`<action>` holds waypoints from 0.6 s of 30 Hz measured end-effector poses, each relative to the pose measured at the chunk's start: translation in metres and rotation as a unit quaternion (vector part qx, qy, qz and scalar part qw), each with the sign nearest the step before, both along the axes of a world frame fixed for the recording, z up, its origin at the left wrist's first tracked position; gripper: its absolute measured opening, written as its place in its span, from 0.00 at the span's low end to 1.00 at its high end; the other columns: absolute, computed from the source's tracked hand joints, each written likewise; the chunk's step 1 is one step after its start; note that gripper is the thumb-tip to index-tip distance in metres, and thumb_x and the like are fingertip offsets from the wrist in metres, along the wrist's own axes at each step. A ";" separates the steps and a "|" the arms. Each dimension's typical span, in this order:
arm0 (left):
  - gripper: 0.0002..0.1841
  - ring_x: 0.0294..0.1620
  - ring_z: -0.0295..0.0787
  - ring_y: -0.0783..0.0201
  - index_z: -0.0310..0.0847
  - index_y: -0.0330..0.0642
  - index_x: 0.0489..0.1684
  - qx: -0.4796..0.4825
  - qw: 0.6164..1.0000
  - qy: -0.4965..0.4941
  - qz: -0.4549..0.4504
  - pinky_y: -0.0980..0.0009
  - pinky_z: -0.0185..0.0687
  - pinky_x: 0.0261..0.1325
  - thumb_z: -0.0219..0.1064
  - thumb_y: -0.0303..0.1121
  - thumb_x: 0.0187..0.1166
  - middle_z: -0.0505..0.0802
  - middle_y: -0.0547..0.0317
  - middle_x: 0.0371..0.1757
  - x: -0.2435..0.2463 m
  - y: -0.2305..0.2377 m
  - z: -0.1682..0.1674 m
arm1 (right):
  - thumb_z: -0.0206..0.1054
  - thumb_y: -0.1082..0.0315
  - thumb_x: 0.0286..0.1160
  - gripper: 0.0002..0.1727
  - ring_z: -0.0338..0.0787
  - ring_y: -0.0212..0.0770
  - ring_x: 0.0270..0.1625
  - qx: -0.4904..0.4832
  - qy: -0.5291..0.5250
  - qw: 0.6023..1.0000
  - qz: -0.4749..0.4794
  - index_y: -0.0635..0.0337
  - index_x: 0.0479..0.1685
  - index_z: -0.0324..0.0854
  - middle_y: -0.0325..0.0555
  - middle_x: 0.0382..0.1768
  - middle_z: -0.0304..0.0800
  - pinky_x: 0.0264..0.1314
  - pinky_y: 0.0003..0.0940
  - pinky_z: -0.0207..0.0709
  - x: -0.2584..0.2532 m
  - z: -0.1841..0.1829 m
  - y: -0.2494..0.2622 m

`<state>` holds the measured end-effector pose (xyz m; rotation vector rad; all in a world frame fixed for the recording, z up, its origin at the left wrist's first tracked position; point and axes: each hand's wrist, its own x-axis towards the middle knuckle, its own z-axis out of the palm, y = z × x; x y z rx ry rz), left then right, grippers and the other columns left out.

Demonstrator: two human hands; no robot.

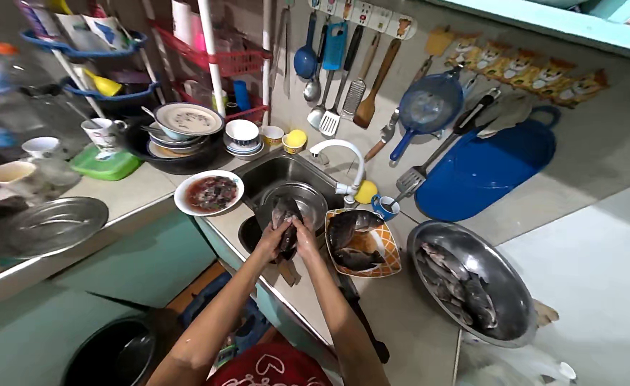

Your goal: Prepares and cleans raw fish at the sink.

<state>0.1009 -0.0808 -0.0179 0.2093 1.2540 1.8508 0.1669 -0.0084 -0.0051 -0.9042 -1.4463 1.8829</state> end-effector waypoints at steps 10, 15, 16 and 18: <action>0.33 0.45 0.91 0.56 0.59 0.45 0.85 -0.064 0.997 0.047 -0.027 0.58 0.90 0.42 0.70 0.34 0.82 0.89 0.45 0.55 -0.064 -0.051 -0.015 | 0.73 0.51 0.77 0.40 0.73 0.71 0.80 0.289 -0.384 0.869 0.114 0.51 0.89 0.66 0.74 0.80 0.69 0.81 0.61 0.70 0.035 -0.019 -0.051; 0.32 0.47 0.90 0.56 0.60 0.45 0.85 -0.100 0.991 0.075 -0.051 0.58 0.90 0.44 0.70 0.35 0.82 0.88 0.44 0.57 -0.079 -0.051 -0.015 | 0.60 0.58 0.87 0.36 0.87 0.68 0.66 0.302 -0.464 0.817 0.158 0.47 0.95 0.55 0.75 0.84 0.62 0.69 0.57 0.80 0.031 -0.028 -0.061; 0.32 0.46 0.90 0.56 0.61 0.44 0.85 -0.103 0.990 0.079 -0.054 0.58 0.90 0.43 0.70 0.35 0.82 0.88 0.44 0.57 -0.080 -0.051 -0.015 | 0.57 0.59 0.89 0.33 0.87 0.67 0.66 0.318 -0.469 0.808 0.162 0.50 0.94 0.58 0.73 0.80 0.69 0.69 0.59 0.79 0.033 -0.027 -0.059; 0.32 0.47 0.90 0.56 0.61 0.44 0.85 -0.108 0.989 0.086 -0.059 0.58 0.90 0.44 0.70 0.35 0.82 0.88 0.44 0.57 -0.084 -0.050 -0.015 | 0.52 0.58 0.92 0.29 0.88 0.66 0.66 0.351 -0.452 0.804 0.159 0.53 0.89 0.66 0.68 0.69 0.83 0.70 0.61 0.77 0.044 -0.022 -0.052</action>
